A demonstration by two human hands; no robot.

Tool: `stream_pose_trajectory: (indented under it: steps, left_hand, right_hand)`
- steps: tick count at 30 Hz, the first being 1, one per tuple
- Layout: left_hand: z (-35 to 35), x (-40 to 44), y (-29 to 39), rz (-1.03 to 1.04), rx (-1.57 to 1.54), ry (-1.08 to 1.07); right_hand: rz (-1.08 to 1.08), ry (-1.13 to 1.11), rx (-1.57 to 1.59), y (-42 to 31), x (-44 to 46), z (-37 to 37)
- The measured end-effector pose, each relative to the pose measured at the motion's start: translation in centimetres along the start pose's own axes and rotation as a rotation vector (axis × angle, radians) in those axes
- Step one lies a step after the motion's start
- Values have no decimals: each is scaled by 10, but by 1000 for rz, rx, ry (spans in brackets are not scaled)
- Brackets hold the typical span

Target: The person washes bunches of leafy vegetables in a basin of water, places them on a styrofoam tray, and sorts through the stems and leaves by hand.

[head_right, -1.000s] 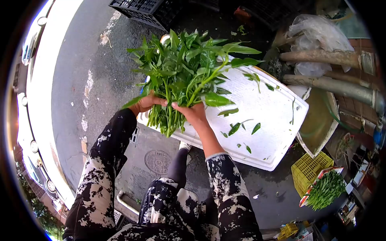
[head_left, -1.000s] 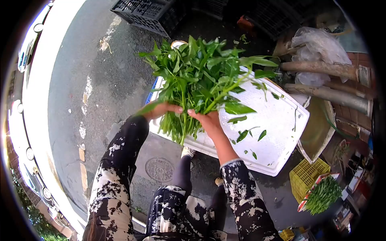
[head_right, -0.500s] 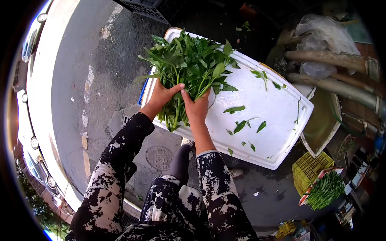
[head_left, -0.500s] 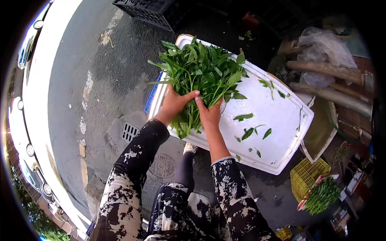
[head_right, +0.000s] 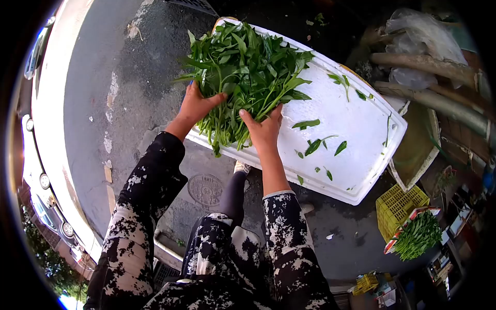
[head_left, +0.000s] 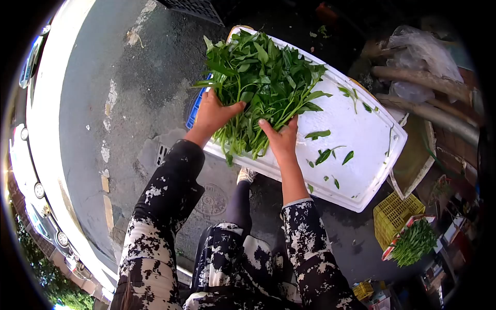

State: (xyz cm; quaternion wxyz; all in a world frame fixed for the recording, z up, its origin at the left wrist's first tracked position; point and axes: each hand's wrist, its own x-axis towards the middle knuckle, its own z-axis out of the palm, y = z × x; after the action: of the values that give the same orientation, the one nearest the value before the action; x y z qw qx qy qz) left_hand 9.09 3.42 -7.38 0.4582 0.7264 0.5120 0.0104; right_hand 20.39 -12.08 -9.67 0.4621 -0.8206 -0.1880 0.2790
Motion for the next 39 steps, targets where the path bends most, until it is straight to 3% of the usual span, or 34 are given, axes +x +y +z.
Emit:
stream_pose_trajectory:
  steps: [1,2,5,7,8,10,13,15,18,19,20,21,23,24,25,27,28,29,30,31,32,33,34,37,39]
  left_hand:
    - [-2,-16,9,-79,241,248]
    - [-8,-30,23,-101,202,216]
    - [9,-47,21,229,299,470]
    - [17,-44,27,129,345,386]
    - [20,-40,28,29,392,301]
    - [20,-27,13,58,361,270]
    - [11,-23,3,67,302,234]
    - [5,-6,-32,82,33,244]
    - [-11,2,-42,-124,-571,139]
    - [-16,3,-42,-208,-787,97]
    - [-19,1,-38,-225,-838,100]
    - [-18,1,-36,-226,-838,102]
    - [-15,2,-34,-38,-478,89]
    - [-11,5,-32,214,-187,214]
    - [-5,7,-31,213,-188,204]
    - [7,10,-17,84,-73,-188]
    - [13,6,-13,209,51,-137]
    - [4,8,-17,391,253,-245]
    - [12,17,-42,359,-64,-205]
    - [11,20,-42,-71,-398,-268]
    - [0,9,-23,-134,-454,-281]
    - [-5,7,-18,-129,-296,-164]
    - [-3,10,-28,-55,-357,-136]
    - [1,23,-51,88,-79,-142]
    - [0,14,-43,-29,-74,-121]
  right_hand:
    - [56,12,57,0,-5,-6]
    - [166,83,-22,-1,-10,-11]
    - [335,195,117,-23,-15,-27]
    - [393,179,115,-28,-14,-20]
    - [311,118,16,-21,-12,-11]
    - [133,-25,-161,-15,-2,-3]
    - [232,-159,-72,-10,9,-10]
    - [121,-90,111,6,7,-14]
    - [401,-76,638,-5,0,-35]
    - [472,-25,686,-7,-2,-39]
    - [439,12,763,-6,-3,-41]
    - [405,46,841,-4,-3,-40]
    - [358,63,838,-9,-4,-32]
    - [305,86,834,-12,-5,-24]
    - [289,84,851,-15,-6,-8]
    - [177,-35,525,-5,-3,35]
    - [78,8,210,-13,-1,54]
    - [37,115,33,-17,3,66]
    - [224,-8,-107,-35,6,58]
    - [198,-19,-137,-33,6,58]
    - [242,-102,-199,-34,7,48]
    - [311,-149,-180,-39,7,41]
    - [330,-157,-216,-46,7,38]
    - [458,-161,-105,-69,-5,20]
    - [465,-92,-51,-69,-24,10]
